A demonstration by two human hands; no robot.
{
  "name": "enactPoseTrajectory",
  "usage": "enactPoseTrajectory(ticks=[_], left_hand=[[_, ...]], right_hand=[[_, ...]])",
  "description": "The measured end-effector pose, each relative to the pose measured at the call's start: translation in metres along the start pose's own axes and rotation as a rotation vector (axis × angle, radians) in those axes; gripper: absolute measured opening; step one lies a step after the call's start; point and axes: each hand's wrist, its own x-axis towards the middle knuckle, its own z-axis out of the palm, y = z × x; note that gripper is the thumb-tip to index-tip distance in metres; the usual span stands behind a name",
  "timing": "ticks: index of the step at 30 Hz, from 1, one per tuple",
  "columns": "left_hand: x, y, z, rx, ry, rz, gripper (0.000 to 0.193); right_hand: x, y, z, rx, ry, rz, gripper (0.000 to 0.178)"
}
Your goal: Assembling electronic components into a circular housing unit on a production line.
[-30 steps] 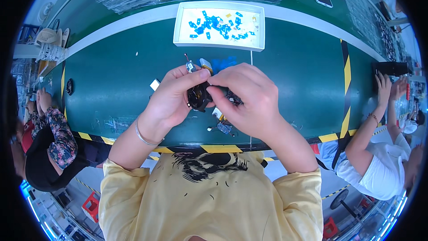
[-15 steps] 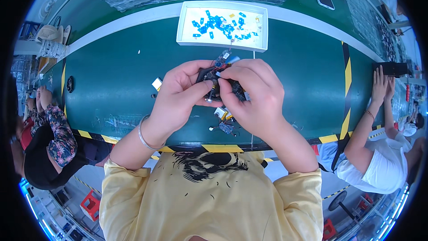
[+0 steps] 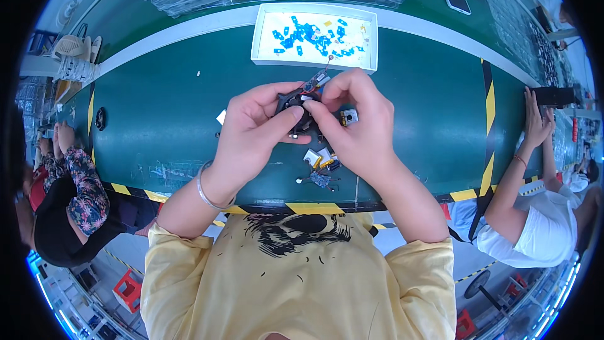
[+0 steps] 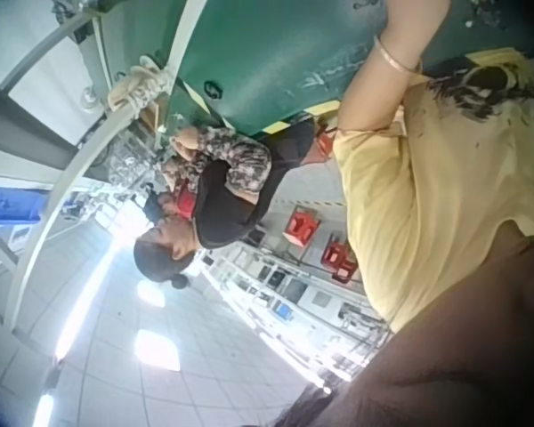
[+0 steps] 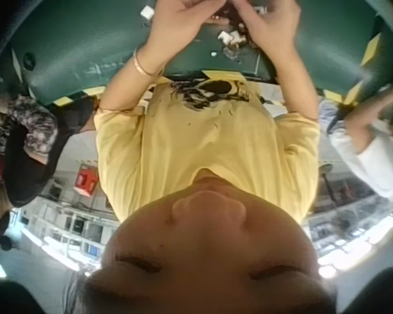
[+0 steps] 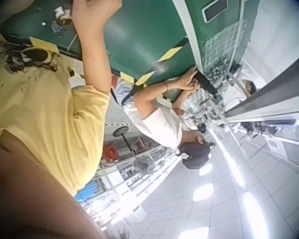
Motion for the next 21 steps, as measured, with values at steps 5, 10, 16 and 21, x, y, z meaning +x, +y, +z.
enactPoseTrajectory(ticks=[5, 10, 16, 21], left_hand=[[0.001, -0.008, 0.002, 0.021, 0.031, 0.046, 0.027], [0.016, -0.005, -0.018, -0.017, 0.063, -0.08, 0.02], [0.026, 0.012, -0.016, 0.15, -0.169, -0.02, 0.018], [0.013, 0.027, -0.028, 0.561, -0.122, 0.118, 0.027]], right_hand=[[0.006, 0.013, -0.005, 0.149, -0.114, 0.094, 0.022], [0.011, 0.006, -0.007, 0.166, -0.251, 0.17, 0.032], [0.025, -0.009, -0.022, 0.371, -0.312, 0.298, 0.027], [0.014, -0.018, -0.088, 0.077, -0.146, 0.078, 0.004]])
